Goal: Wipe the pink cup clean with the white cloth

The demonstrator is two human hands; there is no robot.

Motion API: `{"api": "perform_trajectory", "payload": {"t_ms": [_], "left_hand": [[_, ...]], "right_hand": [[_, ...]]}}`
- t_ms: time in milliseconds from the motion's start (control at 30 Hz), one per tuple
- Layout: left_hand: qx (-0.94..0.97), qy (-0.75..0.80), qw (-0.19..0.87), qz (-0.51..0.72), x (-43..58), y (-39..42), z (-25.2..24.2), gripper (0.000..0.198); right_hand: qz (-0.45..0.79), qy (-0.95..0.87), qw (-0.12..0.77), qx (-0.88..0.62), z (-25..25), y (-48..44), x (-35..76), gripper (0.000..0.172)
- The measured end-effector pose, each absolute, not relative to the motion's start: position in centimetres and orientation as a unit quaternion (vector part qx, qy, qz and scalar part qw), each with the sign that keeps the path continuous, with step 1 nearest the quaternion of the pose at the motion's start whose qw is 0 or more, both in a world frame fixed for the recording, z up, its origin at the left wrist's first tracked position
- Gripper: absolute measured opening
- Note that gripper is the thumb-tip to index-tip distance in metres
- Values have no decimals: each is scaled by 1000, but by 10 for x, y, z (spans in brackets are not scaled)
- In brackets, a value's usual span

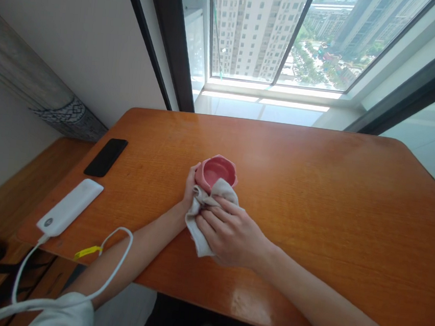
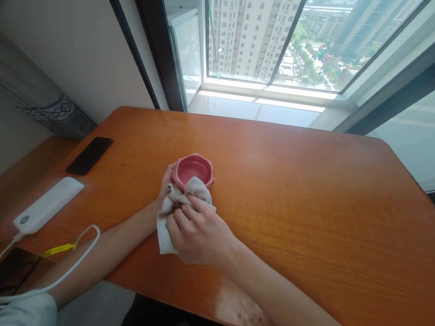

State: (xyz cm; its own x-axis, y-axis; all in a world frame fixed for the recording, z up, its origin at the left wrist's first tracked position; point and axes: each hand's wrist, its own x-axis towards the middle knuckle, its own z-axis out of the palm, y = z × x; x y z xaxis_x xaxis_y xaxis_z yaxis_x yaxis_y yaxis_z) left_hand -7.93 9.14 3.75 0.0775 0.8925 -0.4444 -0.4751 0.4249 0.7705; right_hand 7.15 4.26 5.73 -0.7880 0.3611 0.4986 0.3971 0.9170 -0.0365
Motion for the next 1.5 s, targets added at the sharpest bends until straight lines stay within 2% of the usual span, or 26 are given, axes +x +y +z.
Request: {"api": "perform_trajectory", "payload": {"t_ms": [33,100,233,333,433,500,633,700,767,833,967,1100,1167,1233,1333,1500], "left_hand": [[199,442,729,483,-78,100,39,72],[134,355,787,486,-76,114,39,71],[93,279,790,538,-73,119,34,54],[129,273,779,549,-71,112,32,48],[165,283,763,557,-68,107,33,51],[187,282,747,572,-65,106,34,54],[239,257,738,576,-64,105,34,61],[254,259,729,581,-65,104,31,65],[258,267,711,596,-65,102,27,67],[264,268,699,607,-64,100,24,72],[318,256,688,600,-63,97,21,82],[351,277,643,621,-65,98,22,81],[345,299,654,604,-67,98,22,72],[332,309,683,573,-67,98,23,62],[301,302,719,548,-66,100,24,59],[308,313,692,574,-62,101,24,49]], "right_hand": [[8,-947,252,-200,57,44,75,21],[112,-929,271,-225,62,51,86,25],[286,-759,422,-405,82,78,114,53],[279,-524,572,-566,90,98,128,56],[225,-420,650,-593,88,102,126,49],[228,-473,633,-570,81,92,115,45],[242,-739,462,-427,64,68,83,32],[217,-795,417,-384,56,64,74,26],[214,-783,434,-392,51,66,72,22],[257,-748,464,-397,49,71,75,28],[446,-610,508,-414,53,81,87,32],[578,-451,541,-412,61,91,96,39],[614,-415,539,-400,62,95,100,39],[633,-398,533,-397,60,98,103,37],[633,-396,528,-405,52,103,105,37],[549,-449,534,-461,45,113,110,48]]}}
